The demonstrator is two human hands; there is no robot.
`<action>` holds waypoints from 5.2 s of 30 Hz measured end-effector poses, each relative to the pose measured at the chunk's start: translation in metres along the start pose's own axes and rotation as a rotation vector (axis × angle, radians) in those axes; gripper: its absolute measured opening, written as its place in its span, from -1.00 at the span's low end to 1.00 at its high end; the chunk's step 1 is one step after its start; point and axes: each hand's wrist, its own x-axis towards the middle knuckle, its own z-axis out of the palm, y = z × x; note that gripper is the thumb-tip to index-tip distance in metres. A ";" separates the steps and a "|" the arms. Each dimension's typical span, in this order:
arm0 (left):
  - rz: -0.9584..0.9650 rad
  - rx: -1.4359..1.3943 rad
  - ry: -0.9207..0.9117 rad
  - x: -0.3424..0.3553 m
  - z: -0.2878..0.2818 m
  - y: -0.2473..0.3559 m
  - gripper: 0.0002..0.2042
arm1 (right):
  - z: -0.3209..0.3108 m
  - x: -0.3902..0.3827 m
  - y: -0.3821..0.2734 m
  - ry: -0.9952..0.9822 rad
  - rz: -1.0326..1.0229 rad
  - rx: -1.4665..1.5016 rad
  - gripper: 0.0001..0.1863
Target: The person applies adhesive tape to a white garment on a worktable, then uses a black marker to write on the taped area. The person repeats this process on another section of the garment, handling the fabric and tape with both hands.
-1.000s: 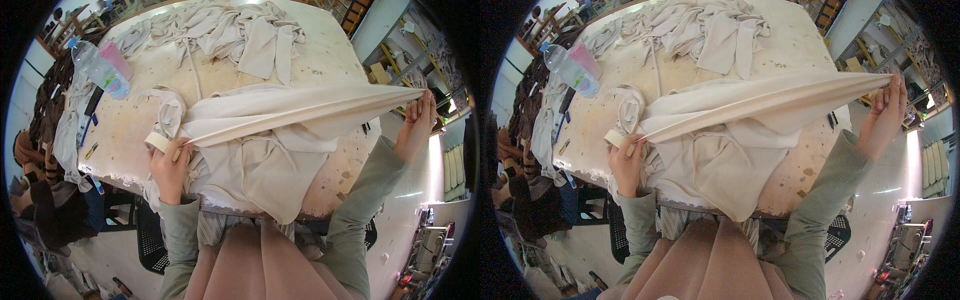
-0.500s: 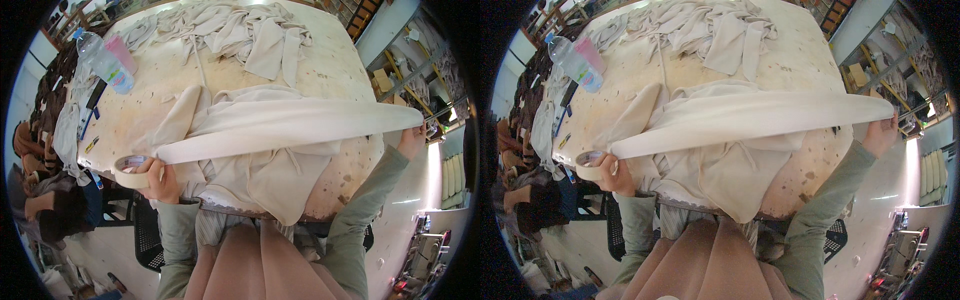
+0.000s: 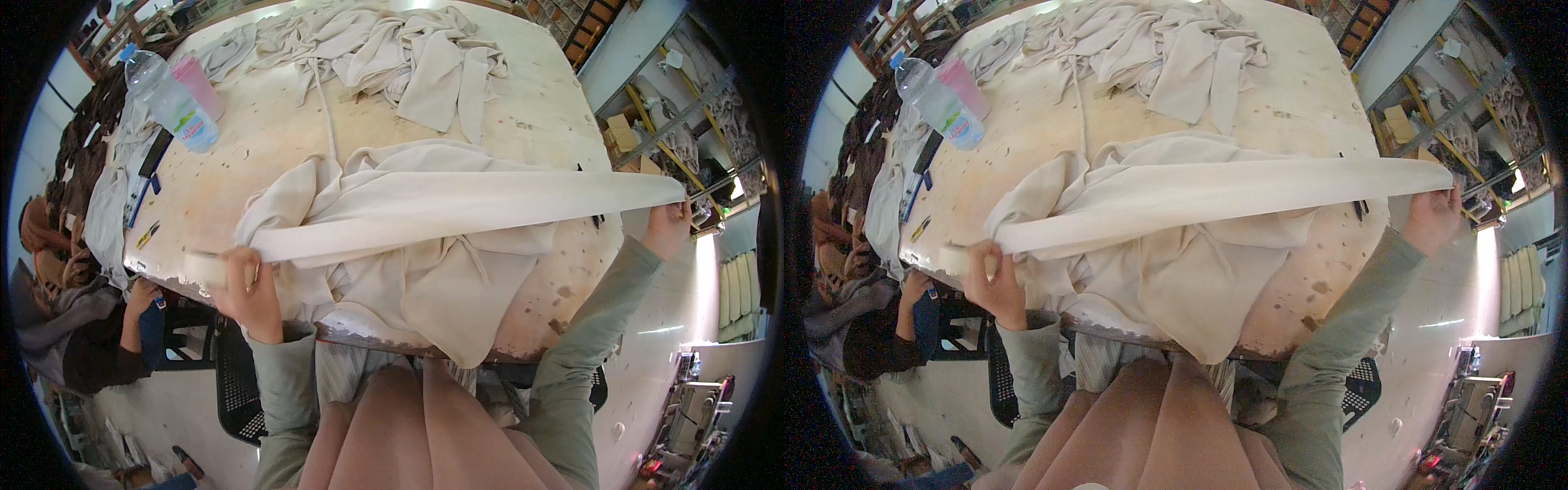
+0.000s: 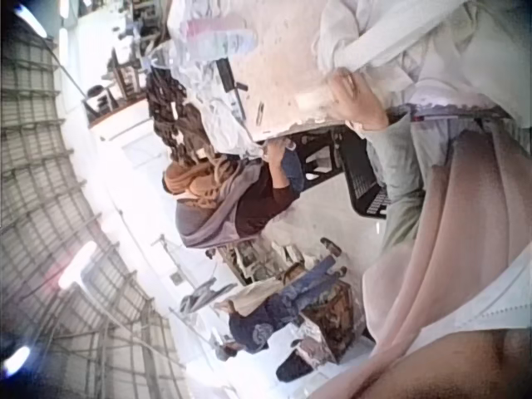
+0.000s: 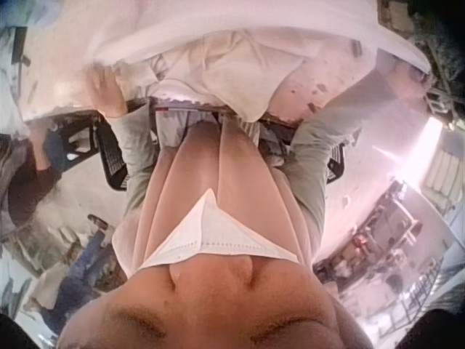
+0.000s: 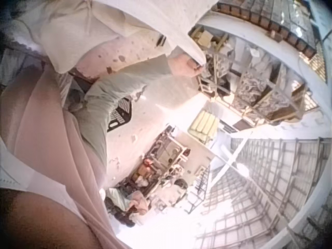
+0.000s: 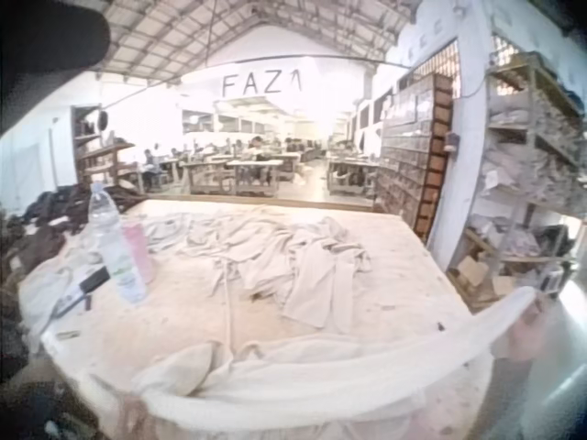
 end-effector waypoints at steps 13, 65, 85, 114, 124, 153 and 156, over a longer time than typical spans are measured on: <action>-0.519 -1.392 -0.811 -0.016 -0.015 0.089 -0.45 | 0.161 -0.229 0.034 -1.401 0.573 -0.863 -0.60; 0.122 -0.359 -0.358 -0.022 -0.019 0.053 -0.79 | 0.147 -0.240 0.082 -1.043 0.285 -0.907 -0.62; -1.285 -1.910 -0.500 0.042 -0.009 0.027 -0.65 | 0.142 -0.262 0.087 -1.058 -0.507 -1.146 -0.04; -0.715 -0.822 -0.076 0.048 0.060 -0.041 -0.57 | 0.122 -0.189 0.098 -1.196 0.067 -1.335 -0.15; -0.007 -0.365 -0.858 0.036 0.106 0.012 -0.77 | 0.132 -0.213 0.110 -1.294 0.121 -1.330 -0.08; -0.141 -0.699 -0.679 0.039 0.100 0.095 -0.78 | 0.134 -0.239 0.110 -1.319 0.285 -1.027 -0.05; -0.242 -0.842 -0.715 0.050 0.091 0.106 -0.77 | 0.150 -0.251 0.086 -1.201 0.683 -0.603 -0.07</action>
